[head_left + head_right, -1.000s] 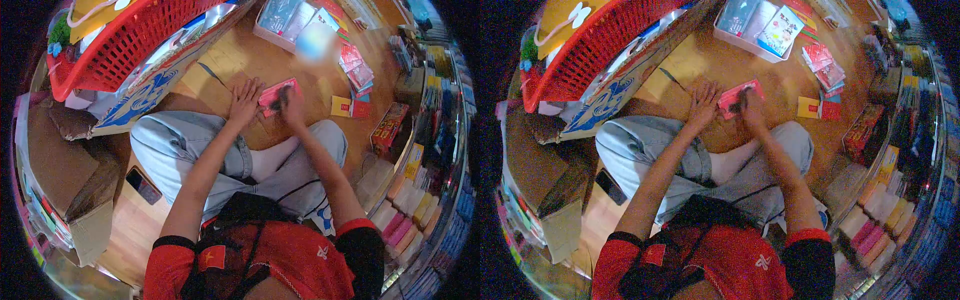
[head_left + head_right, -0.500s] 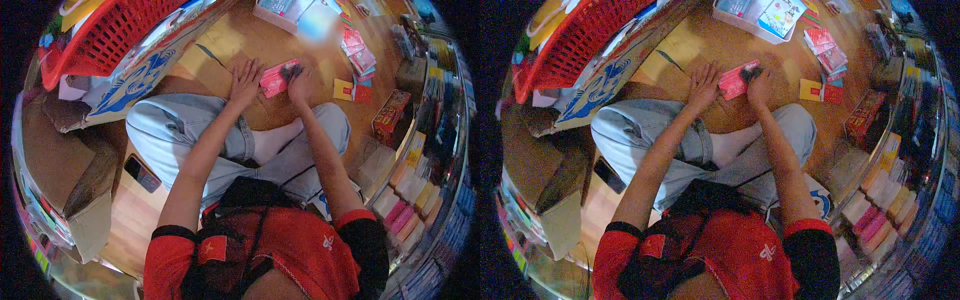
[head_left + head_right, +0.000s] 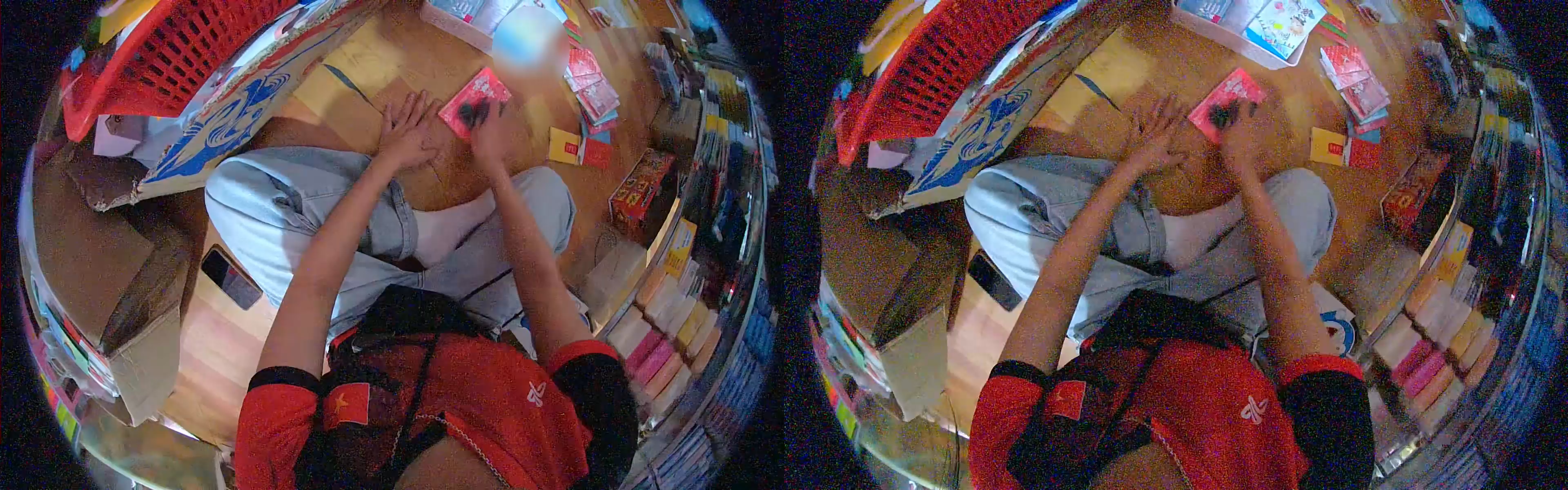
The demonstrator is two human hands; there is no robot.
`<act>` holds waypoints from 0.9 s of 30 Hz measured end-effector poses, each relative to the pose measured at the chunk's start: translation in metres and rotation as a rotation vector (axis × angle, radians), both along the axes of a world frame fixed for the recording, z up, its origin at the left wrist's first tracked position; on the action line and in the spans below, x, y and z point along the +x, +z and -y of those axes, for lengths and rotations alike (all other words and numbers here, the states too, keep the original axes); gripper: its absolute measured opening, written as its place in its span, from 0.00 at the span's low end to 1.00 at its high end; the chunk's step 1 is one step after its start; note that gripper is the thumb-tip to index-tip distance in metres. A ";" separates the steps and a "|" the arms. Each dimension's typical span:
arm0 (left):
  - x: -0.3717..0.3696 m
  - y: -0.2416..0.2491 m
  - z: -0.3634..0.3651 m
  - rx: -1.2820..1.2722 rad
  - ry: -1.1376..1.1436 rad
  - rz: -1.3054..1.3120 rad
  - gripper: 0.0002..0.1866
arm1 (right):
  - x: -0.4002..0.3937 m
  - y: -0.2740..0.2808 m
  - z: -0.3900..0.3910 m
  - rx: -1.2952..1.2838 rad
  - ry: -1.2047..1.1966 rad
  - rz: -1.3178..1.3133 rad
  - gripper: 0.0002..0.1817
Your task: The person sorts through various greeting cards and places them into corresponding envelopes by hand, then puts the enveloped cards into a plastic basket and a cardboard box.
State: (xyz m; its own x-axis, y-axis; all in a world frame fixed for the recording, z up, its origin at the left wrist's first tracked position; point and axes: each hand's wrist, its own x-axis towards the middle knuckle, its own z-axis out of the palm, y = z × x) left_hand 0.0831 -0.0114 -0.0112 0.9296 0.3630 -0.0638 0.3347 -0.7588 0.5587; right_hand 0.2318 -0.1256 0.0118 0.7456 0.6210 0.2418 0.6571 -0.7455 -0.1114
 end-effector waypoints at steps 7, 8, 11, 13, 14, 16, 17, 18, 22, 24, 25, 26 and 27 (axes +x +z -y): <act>0.013 -0.007 0.015 -0.015 0.250 0.166 0.36 | -0.043 0.013 0.019 -0.104 0.205 -0.237 0.20; 0.013 -0.005 0.016 0.044 0.255 0.163 0.34 | -0.035 0.016 0.017 -0.119 0.276 -0.250 0.20; 0.013 0.008 0.017 0.032 0.280 0.108 0.32 | 0.013 0.006 -0.004 -0.107 0.359 -0.312 0.21; 0.014 0.011 0.016 0.017 0.286 0.116 0.31 | 0.036 0.007 -0.024 -0.086 0.372 -0.347 0.21; 0.015 0.010 0.018 0.001 0.291 0.129 0.31 | 0.041 0.017 -0.036 -0.019 0.216 -0.311 0.22; 0.017 0.010 0.020 0.004 0.323 0.173 0.29 | 0.035 0.017 -0.048 0.049 0.060 -0.276 0.22; 0.018 0.009 0.021 0.008 0.358 0.218 0.28 | 0.025 0.007 -0.049 0.093 0.039 -0.182 0.21; 0.020 0.009 0.021 0.009 0.358 0.216 0.28 | 0.015 -0.002 -0.051 0.138 0.018 -0.088 0.21; 0.027 0.001 0.025 0.051 0.411 0.167 0.24 | -0.029 -0.004 -0.019 0.085 0.153 -0.167 0.23; 0.030 0.001 0.028 0.078 0.401 0.113 0.22 | -0.010 0.000 -0.019 0.024 0.211 -0.115 0.23; 0.032 0.001 0.028 0.031 0.425 0.156 0.22 | 0.004 0.000 -0.023 -0.030 0.278 -0.061 0.22; 0.033 0.002 0.029 -0.017 0.451 0.197 0.21 | 0.024 0.000 -0.033 -0.030 0.277 -0.062 0.22; 0.033 0.002 0.030 -0.017 0.449 0.194 0.21 | 0.046 -0.001 -0.045 -0.042 0.180 -0.118 0.26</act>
